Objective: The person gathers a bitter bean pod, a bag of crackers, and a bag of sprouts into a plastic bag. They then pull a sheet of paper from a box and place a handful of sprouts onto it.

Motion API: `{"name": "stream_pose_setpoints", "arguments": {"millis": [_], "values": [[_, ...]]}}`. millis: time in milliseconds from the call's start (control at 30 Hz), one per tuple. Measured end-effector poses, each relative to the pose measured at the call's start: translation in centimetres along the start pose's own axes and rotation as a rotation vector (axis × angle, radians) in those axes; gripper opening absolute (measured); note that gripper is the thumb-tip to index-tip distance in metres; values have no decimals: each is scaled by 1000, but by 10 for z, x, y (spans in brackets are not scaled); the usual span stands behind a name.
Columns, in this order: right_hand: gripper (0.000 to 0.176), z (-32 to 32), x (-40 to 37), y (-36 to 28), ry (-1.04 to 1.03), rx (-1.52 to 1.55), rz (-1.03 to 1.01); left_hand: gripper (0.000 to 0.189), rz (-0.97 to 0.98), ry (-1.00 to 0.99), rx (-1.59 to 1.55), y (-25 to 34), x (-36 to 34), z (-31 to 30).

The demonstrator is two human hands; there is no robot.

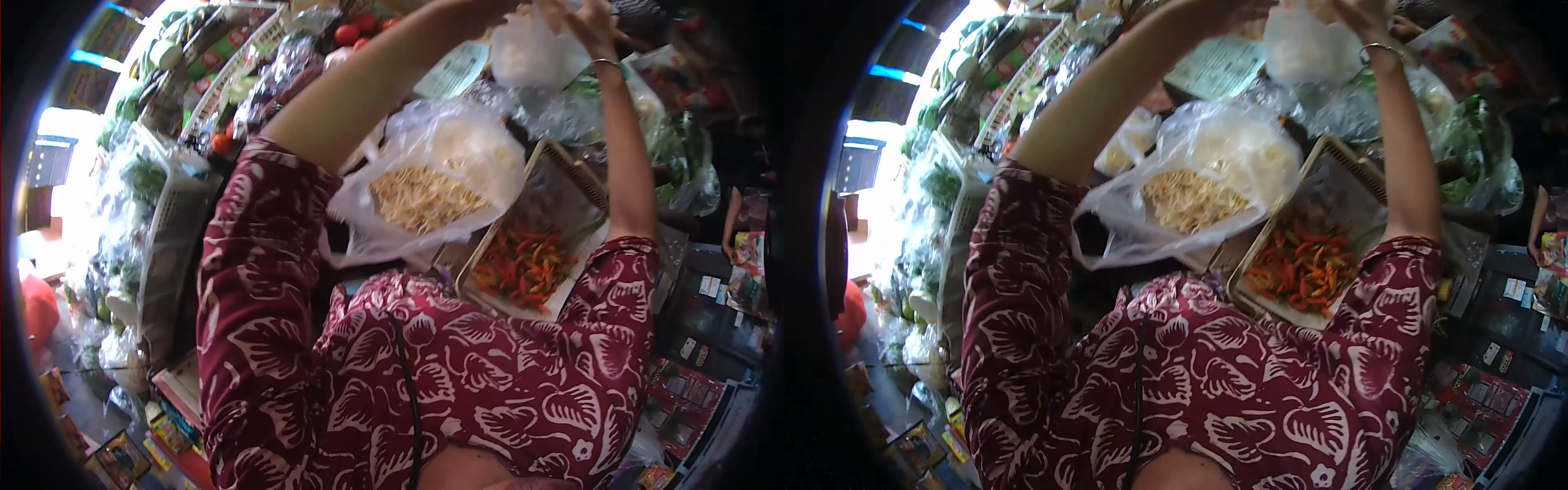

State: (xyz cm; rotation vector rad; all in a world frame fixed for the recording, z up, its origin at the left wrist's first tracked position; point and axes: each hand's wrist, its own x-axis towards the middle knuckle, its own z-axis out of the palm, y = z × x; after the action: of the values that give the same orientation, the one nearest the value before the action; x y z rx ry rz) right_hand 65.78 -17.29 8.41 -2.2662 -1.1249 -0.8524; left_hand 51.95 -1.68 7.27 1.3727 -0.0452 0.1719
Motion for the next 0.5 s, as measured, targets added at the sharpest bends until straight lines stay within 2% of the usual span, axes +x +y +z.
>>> {"name": "stream_pose_setpoints", "arguments": {"millis": [33, 67, 133, 200, 267, 333, 367, 400, 467, 500], "values": [[39, -5, -6, -12, 119, 15, -79, 31, -12, 84, 174, 18, -28, 0], [42, -12, -12, -22, 244, 25, -157, 30, 358, -260, 161, 11, -30, -12], [51, -58, -17, -32, -593, 1058, -104, 26, 325, -56, 426, 33, -96, -14], [23, -49, -77, -104, -418, 656, -57, 21, 593, -432, 794, 33, -156, -31], [20, -66, -115, -170, -1144, 1057, 183, 23, 28, -657, 801, 8, -207, -31], [29, -58, -157, -197, -1167, 485, -241, 29, -115, -733, 1314, -5, -246, -26], [35, -52, -183, -193, -1010, 125, -352, 36, -104, -558, 1466, -25, -262, -32], [35, -43, -184, -157, -993, 131, -352, 45, -73, -501, 1670, -47, -248, -34], [30, -43, -188, -144, -398, -202, -511, 53, -107, -303, 1612, -52, -258, -53], [30, -58, -185, -158, -417, -203, -501, 53, 76, -253, 1507, -58, -263, -61]]}}
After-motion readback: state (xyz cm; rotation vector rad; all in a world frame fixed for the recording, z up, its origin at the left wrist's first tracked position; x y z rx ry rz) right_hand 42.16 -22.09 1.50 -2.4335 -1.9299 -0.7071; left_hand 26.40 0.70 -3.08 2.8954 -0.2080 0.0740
